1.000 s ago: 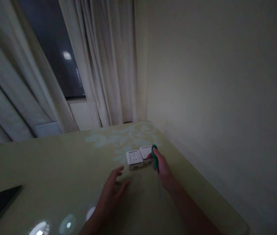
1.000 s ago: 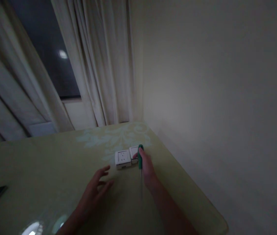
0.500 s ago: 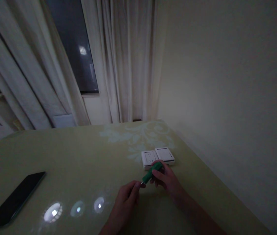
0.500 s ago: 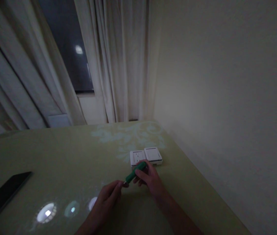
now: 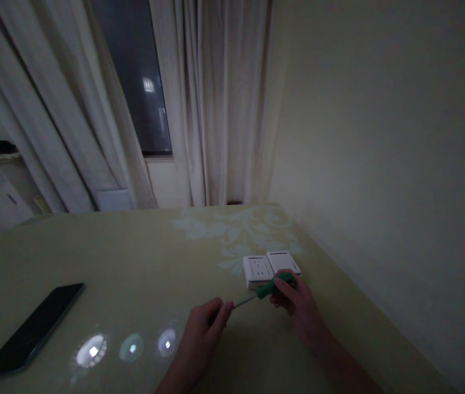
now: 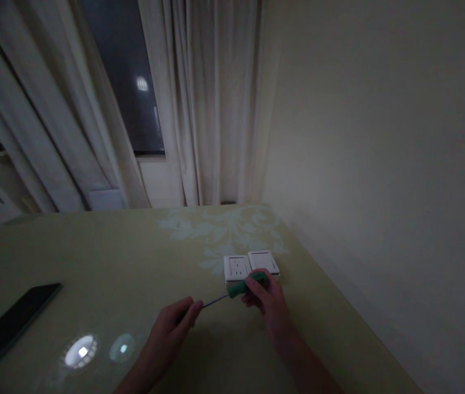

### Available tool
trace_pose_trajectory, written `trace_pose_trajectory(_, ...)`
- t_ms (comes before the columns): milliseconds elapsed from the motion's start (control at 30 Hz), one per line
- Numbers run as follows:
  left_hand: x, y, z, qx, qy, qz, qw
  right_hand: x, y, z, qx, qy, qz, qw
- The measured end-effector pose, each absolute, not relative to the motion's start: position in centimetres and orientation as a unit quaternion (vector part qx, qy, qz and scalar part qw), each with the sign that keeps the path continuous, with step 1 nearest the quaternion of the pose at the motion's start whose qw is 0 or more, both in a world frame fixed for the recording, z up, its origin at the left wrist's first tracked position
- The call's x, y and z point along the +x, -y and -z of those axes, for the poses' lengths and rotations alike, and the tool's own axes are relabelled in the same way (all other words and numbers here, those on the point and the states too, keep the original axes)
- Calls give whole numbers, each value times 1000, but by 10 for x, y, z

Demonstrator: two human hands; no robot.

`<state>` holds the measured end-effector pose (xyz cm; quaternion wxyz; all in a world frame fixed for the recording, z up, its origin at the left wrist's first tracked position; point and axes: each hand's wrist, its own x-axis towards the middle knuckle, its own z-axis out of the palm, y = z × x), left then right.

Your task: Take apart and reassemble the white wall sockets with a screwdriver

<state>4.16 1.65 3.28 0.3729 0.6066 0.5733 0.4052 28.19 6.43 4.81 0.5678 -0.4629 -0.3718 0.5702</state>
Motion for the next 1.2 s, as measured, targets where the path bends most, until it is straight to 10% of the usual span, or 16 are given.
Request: trace_pose_trajectory(1200,38,-20,-28,377,-551,-562,488,280,-53,-48,-469,535,-525,468)
